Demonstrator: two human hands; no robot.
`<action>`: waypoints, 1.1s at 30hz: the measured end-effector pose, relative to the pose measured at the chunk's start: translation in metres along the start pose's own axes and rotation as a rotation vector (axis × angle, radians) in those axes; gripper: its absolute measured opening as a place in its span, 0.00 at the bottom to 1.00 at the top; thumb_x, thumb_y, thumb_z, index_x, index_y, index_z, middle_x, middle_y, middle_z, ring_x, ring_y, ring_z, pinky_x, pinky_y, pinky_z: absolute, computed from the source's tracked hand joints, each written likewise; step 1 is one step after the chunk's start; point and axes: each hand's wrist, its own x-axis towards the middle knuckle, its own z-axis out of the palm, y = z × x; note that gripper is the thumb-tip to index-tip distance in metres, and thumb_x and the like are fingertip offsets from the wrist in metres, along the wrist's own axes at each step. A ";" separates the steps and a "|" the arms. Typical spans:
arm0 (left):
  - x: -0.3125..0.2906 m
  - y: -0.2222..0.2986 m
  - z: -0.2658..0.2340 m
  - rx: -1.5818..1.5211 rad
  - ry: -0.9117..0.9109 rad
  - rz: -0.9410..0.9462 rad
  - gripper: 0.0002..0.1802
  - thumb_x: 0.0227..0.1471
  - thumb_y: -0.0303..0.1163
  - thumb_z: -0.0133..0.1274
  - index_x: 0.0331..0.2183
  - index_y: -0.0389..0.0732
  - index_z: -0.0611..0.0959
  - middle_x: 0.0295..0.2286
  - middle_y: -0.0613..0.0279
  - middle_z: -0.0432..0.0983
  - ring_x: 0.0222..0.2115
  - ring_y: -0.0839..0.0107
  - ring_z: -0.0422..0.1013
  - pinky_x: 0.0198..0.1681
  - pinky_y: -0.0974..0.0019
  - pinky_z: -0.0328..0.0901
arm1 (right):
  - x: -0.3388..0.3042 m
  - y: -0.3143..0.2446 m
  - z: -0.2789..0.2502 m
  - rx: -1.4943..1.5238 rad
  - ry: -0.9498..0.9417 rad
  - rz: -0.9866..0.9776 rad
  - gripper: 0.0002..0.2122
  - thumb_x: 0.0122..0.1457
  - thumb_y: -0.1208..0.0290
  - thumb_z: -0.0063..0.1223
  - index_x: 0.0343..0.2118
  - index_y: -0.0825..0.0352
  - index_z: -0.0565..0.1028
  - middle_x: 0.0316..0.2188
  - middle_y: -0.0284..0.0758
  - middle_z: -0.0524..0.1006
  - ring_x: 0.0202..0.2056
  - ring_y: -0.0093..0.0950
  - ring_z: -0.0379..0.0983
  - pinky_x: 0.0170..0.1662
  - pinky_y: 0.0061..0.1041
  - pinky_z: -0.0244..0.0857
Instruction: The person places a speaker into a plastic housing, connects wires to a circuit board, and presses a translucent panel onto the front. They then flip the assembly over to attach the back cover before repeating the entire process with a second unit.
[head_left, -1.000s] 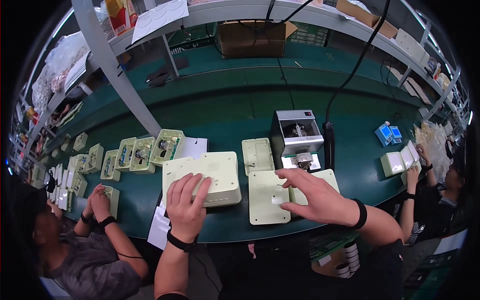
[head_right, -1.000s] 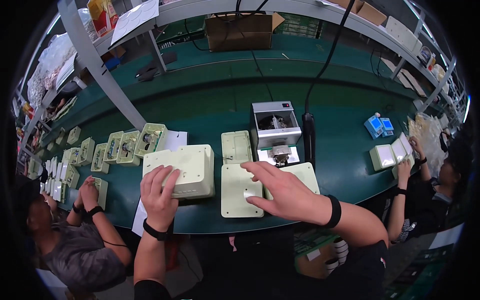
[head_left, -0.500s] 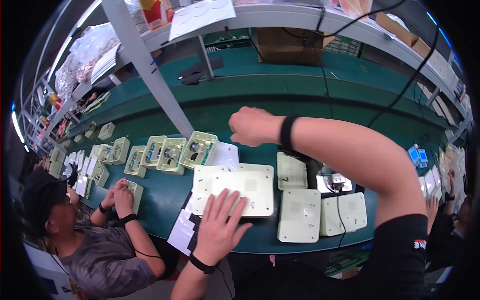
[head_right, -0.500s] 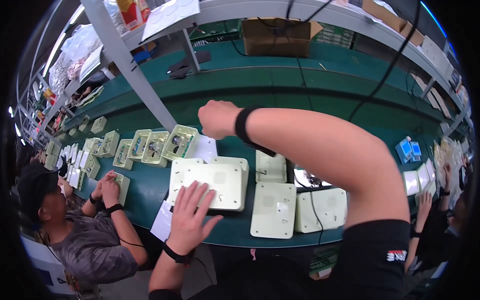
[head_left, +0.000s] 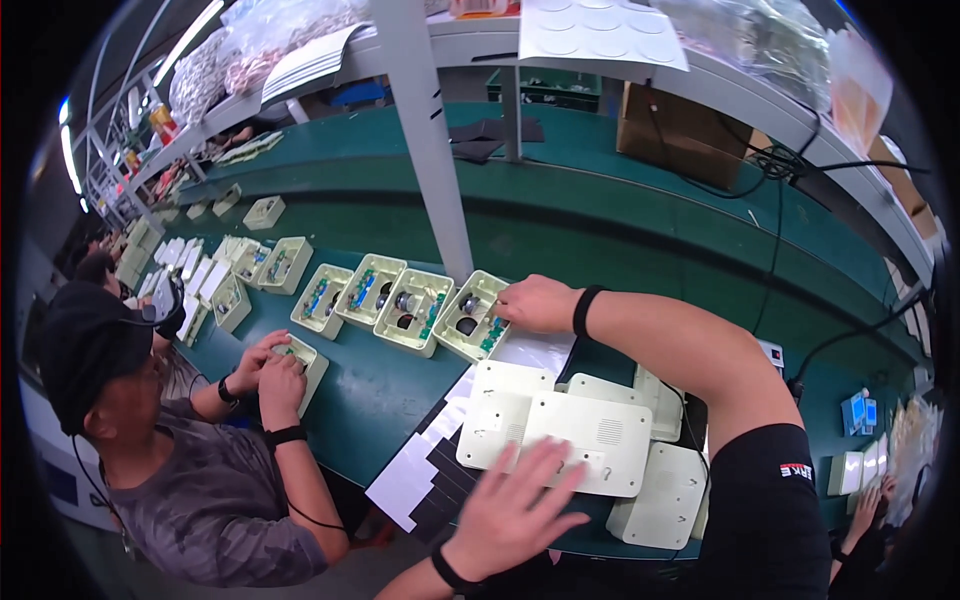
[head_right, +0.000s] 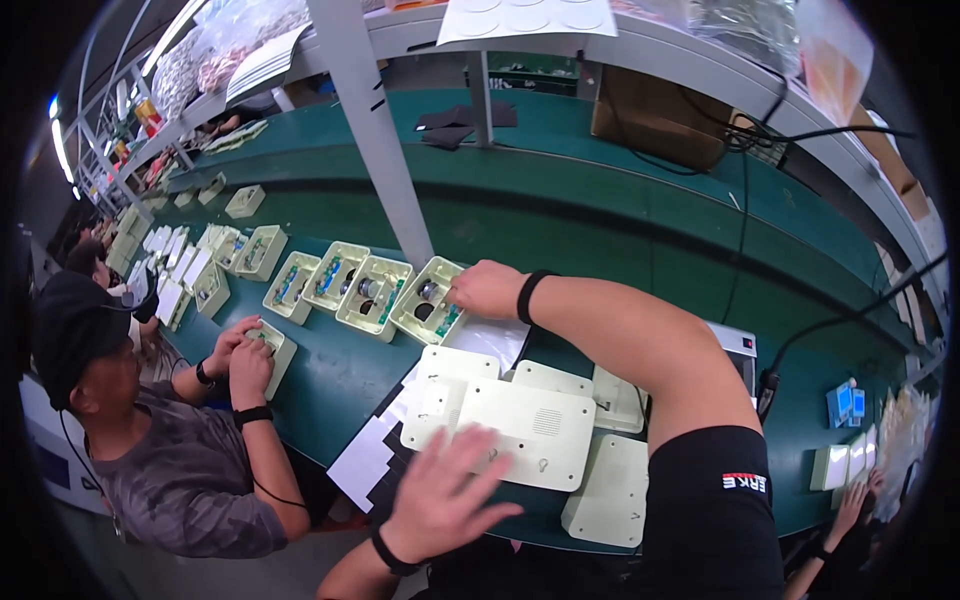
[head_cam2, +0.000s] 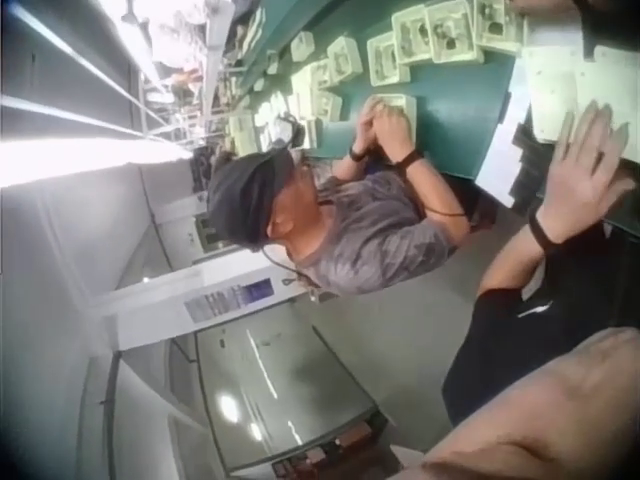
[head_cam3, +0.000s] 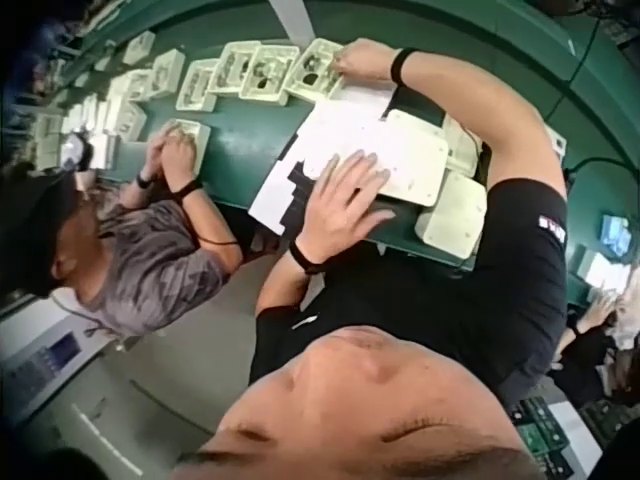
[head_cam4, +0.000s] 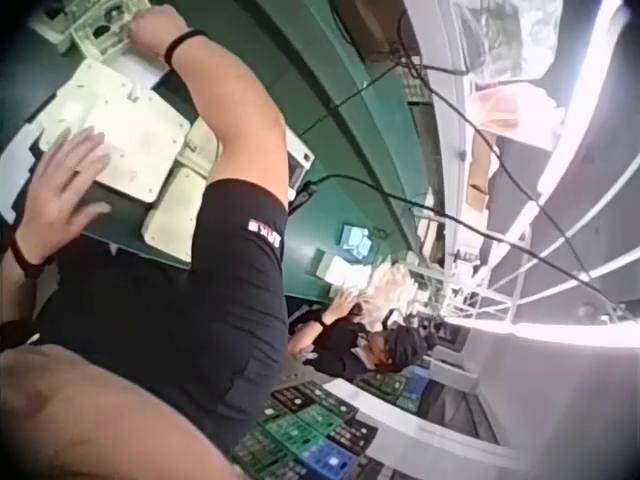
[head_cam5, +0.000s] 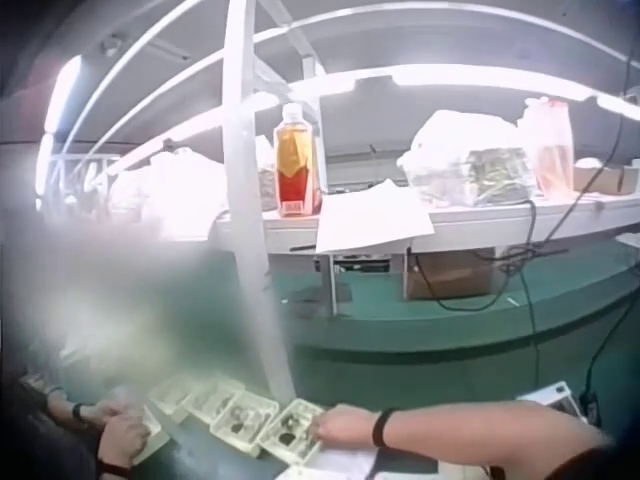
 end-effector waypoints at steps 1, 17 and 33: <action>0.002 -0.011 -0.009 -0.116 0.133 -0.062 0.26 0.54 0.39 0.70 0.52 0.40 0.84 0.52 0.55 0.79 0.54 0.49 0.76 0.58 0.48 0.70 | -0.002 0.000 0.000 0.006 -0.005 -0.010 0.07 0.62 0.73 0.54 0.39 0.64 0.82 0.39 0.41 0.82 0.42 0.41 0.83 0.43 0.39 0.79; 0.038 -0.248 0.020 0.368 0.055 -0.505 0.10 0.48 0.33 0.70 0.32 0.40 0.88 0.39 0.56 0.82 0.33 0.52 0.81 0.38 0.51 0.74 | -0.014 -0.017 0.005 -0.048 0.000 0.017 0.08 0.61 0.75 0.53 0.37 0.72 0.81 0.42 0.44 0.82 0.39 0.43 0.84 0.41 0.41 0.80; 0.027 -0.085 -0.079 0.368 0.273 -0.083 0.14 0.51 0.21 0.66 0.41 0.37 0.83 0.40 0.53 0.80 0.40 0.50 0.78 0.41 0.55 0.73 | -0.110 -0.014 -0.090 -0.037 -0.078 0.594 0.09 0.55 0.73 0.61 0.38 0.66 0.85 0.37 0.46 0.85 0.44 0.45 0.84 0.45 0.44 0.78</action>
